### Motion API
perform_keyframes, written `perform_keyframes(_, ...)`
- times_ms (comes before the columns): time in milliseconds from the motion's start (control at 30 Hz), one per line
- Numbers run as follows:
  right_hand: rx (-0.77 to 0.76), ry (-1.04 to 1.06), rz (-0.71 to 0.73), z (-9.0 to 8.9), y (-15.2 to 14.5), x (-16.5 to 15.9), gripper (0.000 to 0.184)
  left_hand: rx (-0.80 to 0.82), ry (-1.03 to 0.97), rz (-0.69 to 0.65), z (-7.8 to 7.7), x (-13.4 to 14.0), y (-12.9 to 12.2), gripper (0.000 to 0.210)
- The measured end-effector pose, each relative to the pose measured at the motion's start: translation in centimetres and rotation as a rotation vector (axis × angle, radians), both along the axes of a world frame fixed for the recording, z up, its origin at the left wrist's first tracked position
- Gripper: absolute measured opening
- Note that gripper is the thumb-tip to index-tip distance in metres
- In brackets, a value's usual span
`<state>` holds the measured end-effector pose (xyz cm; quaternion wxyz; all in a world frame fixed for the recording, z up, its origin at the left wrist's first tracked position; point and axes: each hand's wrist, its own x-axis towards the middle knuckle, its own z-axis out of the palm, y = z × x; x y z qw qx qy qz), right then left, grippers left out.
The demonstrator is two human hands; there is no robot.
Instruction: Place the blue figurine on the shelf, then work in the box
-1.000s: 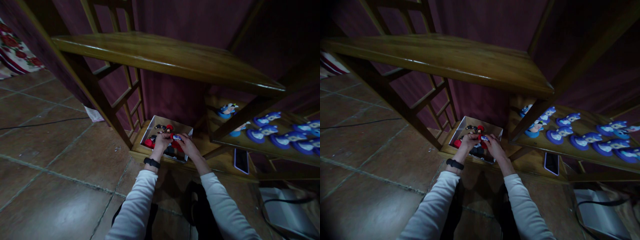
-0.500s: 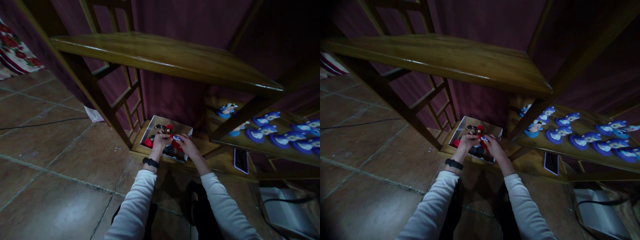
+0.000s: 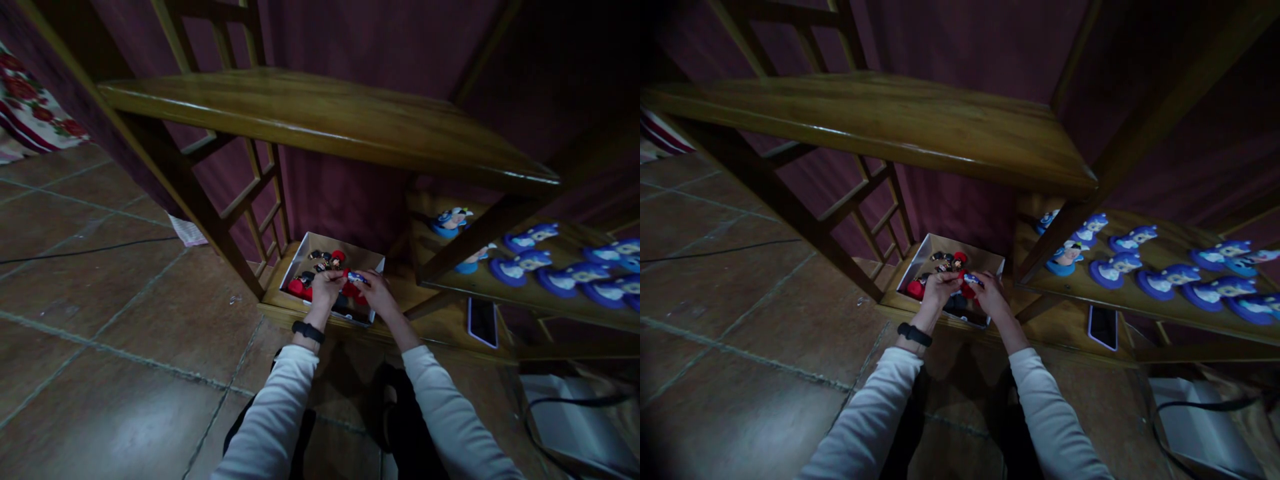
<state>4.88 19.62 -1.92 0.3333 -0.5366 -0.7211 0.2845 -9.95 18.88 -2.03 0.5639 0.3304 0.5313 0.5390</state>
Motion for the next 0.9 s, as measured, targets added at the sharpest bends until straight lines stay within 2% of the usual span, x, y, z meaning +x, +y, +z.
perform_keyframes(167, -0.042, 0.041, -0.019, -0.3, 0.1, -0.1, 0.027, -0.002, 0.001, 0.003, 0.1, -0.1, -0.2, 0.016)
perform_keyframes(467, 0.057, -0.073, 0.096, 1.1, -0.6, -0.3, 0.028, -0.104, -0.134, 0.002, 0.8, -0.4, -0.8, 0.015)
perform_keyframes(700, -0.023, -0.016, 0.037, 0.6, -0.3, -0.2, 0.027, -0.095, -0.143, 0.049, 0.8, 0.2, -1.1, 0.009)
perform_keyframes(900, -0.155, 0.025, 0.026, 0.4, 0.0, 0.2, 0.027, -0.097, -0.138, 0.028, 0.5, 0.5, -1.2, 0.009)
